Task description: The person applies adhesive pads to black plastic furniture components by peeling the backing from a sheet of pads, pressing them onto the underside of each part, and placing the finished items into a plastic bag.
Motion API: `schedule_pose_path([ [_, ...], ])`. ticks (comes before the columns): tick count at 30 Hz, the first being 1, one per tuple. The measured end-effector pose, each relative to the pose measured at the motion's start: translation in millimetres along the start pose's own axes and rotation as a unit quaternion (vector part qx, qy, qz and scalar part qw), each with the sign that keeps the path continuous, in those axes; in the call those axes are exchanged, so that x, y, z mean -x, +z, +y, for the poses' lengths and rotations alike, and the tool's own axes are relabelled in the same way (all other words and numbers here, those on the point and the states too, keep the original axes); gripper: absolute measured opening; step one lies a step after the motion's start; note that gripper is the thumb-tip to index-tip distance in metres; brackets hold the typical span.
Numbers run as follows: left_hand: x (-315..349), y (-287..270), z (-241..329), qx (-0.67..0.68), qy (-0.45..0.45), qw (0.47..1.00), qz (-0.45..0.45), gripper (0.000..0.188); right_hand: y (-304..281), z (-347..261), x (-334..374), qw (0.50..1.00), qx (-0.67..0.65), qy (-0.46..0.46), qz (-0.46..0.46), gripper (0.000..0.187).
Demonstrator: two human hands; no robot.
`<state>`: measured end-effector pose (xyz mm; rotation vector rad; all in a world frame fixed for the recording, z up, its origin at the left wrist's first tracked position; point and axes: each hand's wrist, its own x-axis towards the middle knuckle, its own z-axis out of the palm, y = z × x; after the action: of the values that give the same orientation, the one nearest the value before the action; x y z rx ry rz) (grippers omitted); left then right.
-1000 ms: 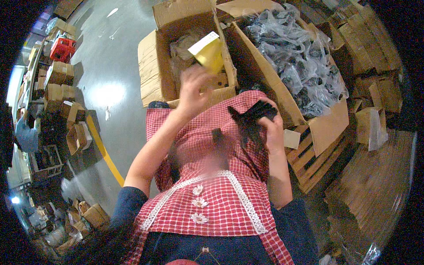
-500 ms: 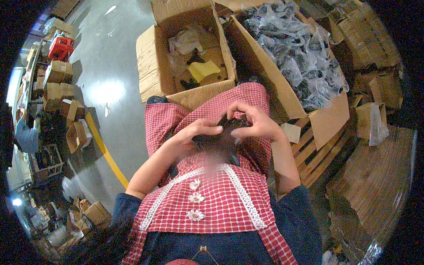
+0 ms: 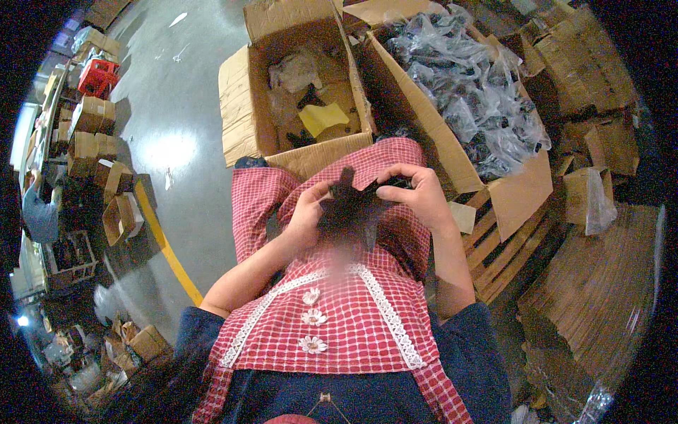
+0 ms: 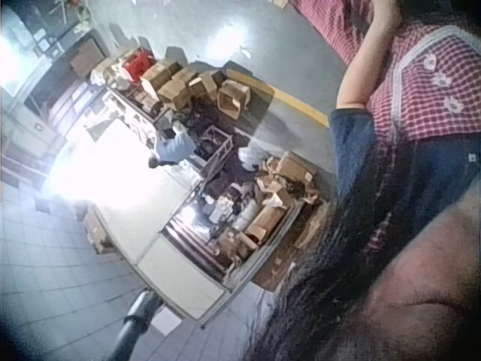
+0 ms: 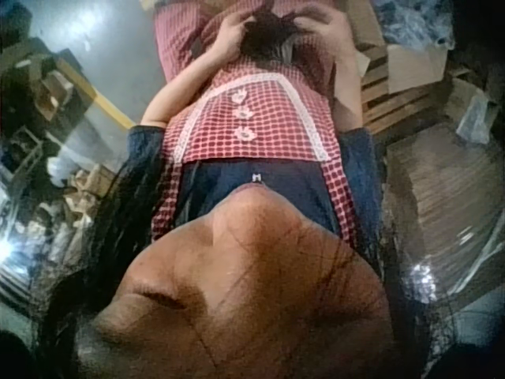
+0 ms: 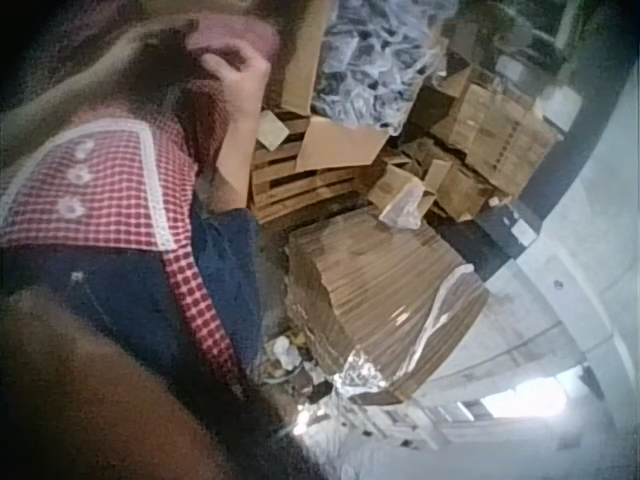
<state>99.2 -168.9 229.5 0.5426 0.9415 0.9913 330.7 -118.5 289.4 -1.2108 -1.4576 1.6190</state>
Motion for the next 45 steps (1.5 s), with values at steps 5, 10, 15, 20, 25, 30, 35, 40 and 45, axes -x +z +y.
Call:
schedule_pose_path([
  [5,7.1,5.0,14.8,0.034,0.068,0.997,0.0,0.024,-6.5,10.8,0.7,0.979,-0.173,0.104,0.029,0.02],
  [10,10.1,9.4,18.3,-0.007,0.14,0.99,0.035,0.028,-3.0,6.9,3.2,0.971,-0.193,0.137,0.032,0.021],
  [15,10.8,7.9,12.5,-0.019,0.173,0.985,0.016,0.033,0.9,17.0,-1.1,0.976,-0.179,0.116,0.046,0.019],
  [20,5.6,10.0,6.9,-0.022,0.198,0.98,-0.025,0.039,9.0,23.3,-0.9,0.969,-0.211,0.095,0.084,0.018],
  [25,10.3,13.8,12.2,-0.023,0.192,0.98,-0.054,0.036,23.0,14.9,4.8,0.952,-0.26,0.104,0.125,0.02],
  [30,10.2,2.9,18.5,0.024,0.115,0.993,-0.034,0.032,12.4,-3.0,13.9,0.944,-0.304,0.013,0.124,0.015],
  [35,5.4,0.4,12.6,0.081,-0.041,0.99,-0.107,0.04,-12.5,-42.9,5.5,0.991,-0.1,-0.049,-0.073,0.02],
  [40,4.8,1.9,10.0,0.121,-0.126,0.964,-0.198,0.056,12.7,-51.4,-13.1,0.985,-0.025,-0.014,-0.17,0.037],
  [45,9.4,-3.4,10.6,0.14,-0.143,0.967,-0.158,0.047,17.5,-35.3,-16.9,0.994,-0.018,0.011,-0.109,0.026],
])
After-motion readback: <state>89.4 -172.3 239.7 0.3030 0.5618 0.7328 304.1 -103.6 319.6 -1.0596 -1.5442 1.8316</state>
